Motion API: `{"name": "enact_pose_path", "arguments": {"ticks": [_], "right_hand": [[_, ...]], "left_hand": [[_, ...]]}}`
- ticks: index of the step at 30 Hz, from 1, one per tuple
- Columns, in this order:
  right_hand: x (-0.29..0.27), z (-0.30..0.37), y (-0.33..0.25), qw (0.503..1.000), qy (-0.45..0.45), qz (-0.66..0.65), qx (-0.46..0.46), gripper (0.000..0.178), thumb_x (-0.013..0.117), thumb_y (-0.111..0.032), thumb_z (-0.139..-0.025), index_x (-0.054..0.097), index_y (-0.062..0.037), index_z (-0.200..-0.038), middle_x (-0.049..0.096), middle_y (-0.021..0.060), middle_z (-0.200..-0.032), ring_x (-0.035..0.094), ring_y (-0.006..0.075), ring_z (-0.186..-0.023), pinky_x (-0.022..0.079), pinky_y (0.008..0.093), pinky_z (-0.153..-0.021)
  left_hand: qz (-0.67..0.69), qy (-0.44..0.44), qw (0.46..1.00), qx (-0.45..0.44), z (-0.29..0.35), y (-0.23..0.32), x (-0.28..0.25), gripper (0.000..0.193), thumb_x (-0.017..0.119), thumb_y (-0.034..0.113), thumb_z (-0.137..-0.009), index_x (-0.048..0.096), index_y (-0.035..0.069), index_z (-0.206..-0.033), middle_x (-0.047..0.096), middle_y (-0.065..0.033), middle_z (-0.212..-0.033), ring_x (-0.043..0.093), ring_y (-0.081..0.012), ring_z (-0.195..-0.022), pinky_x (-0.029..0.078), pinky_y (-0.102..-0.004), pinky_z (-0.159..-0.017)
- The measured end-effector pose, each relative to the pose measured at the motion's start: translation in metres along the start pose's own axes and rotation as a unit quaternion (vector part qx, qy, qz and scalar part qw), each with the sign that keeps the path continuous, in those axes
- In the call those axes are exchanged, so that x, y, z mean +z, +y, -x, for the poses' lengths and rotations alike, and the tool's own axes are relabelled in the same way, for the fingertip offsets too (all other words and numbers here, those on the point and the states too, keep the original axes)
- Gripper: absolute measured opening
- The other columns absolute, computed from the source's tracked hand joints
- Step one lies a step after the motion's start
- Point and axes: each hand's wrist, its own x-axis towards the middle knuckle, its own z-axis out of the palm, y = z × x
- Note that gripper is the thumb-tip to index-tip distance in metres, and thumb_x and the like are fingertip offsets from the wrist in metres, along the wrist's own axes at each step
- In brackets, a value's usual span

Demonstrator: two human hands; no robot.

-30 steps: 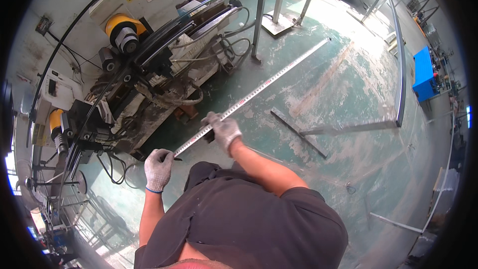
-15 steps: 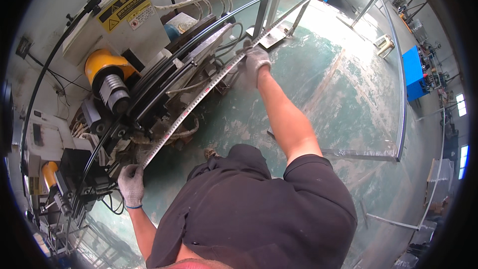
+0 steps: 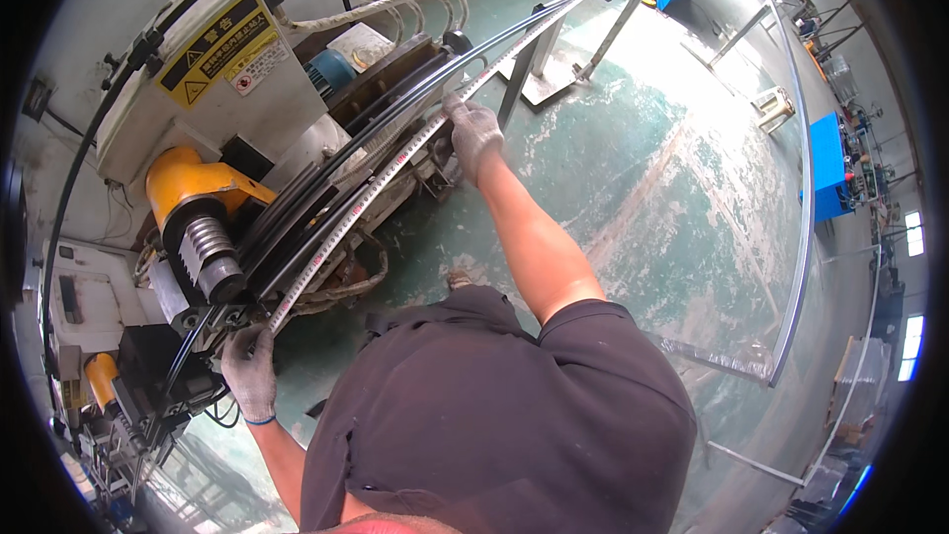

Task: The person picks up metal rods from the floor, puts on gloves, and uses a bending machine to bend the rods into curved shapes. The person then places the bent rods onto a wooden workbench.

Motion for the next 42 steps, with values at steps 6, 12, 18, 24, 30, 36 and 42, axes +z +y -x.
{"name": "enact_pose_path", "arguments": {"ticks": [6,12,18,24,30,36,42], "right_hand": [[-0.014,-0.034,0.009,0.999,0.043,-0.011,0.017,0.038,0.061,-0.036,-0.11,0.072,-0.0028,-0.097,0.066,0.0063,-0.074,0.057,0.0158,-0.053,0.047,0.0324,-0.051],[-0.044,-0.069,0.009,0.994,0.067,-0.073,0.05,0.035,0.064,-0.036,-0.108,0.068,-0.0055,-0.092,0.065,0.0053,-0.074,0.056,0.0157,-0.055,0.046,0.0317,-0.05],[-0.046,-0.086,0.007,0.998,0.053,-0.024,0.04,0.036,0.059,-0.035,-0.11,0.071,-0.0032,-0.101,0.066,0.0049,-0.081,0.06,0.0152,-0.064,0.049,0.0314,-0.056],[-0.062,-0.118,0.028,0.998,-0.002,-0.053,0.017,0.032,0.058,-0.039,-0.11,0.066,-0.0085,-0.102,0.066,0.0038,-0.081,0.057,0.015,-0.056,0.048,0.0325,-0.05],[-0.054,-0.121,0.029,0.992,-0.019,-0.118,0.049,0.028,0.058,-0.033,-0.111,0.058,-0.0056,-0.108,0.064,0.0089,-0.086,0.053,0.0179,-0.057,0.044,0.0299,-0.05],[-0.052,-0.124,0.027,0.992,-0.024,-0.112,0.06,0.034,0.053,-0.038,-0.113,0.061,-0.0049,-0.11,0.066,0.0087,-0.088,0.055,0.0186,-0.06,0.043,0.0303,-0.053],[-0.047,-0.129,0.028,0.991,-0.025,-0.111,0.07,0.032,0.053,-0.036,-0.112,0.063,-0.0053,-0.108,0.067,0.0076,-0.087,0.055,0.0194,-0.062,0.043,0.0309,-0.054]], "left_hand": [[0.006,0.015,1.0,0.0,-0.019,0.009,0.015,0.02,0.079,0.015,-0.091,0.077,-0.001,-0.104,0.073,-0.0178,-0.1,0.07,-0.0344,-0.095,0.054,-0.0434,-0.087],[-0.062,0.051,0.997,0.022,-0.026,-0.005,0.005,0.016,0.079,0.014,-0.091,0.077,0.001,-0.101,0.074,-0.0175,-0.098,0.072,-0.0345,-0.094,0.055,-0.0439,-0.087],[-0.007,0.05,0.996,-0.071,-0.035,-0.01,0.002,0.028,0.081,0.019,-0.091,0.075,-0.002,-0.108,0.078,-0.0192,-0.104,0.075,-0.0327,-0.096,0.057,-0.0425,-0.089],[-0.072,0.064,0.995,0.002,-0.047,-0.004,0.003,0.028,0.081,0.026,-0.094,0.075,0.0,-0.104,0.076,-0.0213,-0.095,0.074,-0.037,-0.086,0.056,-0.0442,-0.078],[-0.118,0.143,0.979,0.081,-0.04,-0.011,0.014,0.022,0.081,0.019,-0.091,0.079,0.005,-0.107,0.075,-0.0159,-0.101,0.072,-0.0356,-0.094,0.056,-0.043,-0.084],[-0.174,0.24,0.945,0.136,-0.042,-0.004,0.031,0.016,0.081,0.02,-0.088,0.078,0.009,-0.099,0.072,-0.0127,-0.097,0.069,-0.0368,-0.091,0.054,-0.0468,-0.08],[-0.205,0.279,0.929,0.127,-0.041,-0.011,0.041,0.015,0.081,0.021,-0.086,0.074,0.008,-0.089,0.07,-0.0126,-0.092,0.067,-0.038,-0.086,0.053,-0.0487,-0.077]]}}
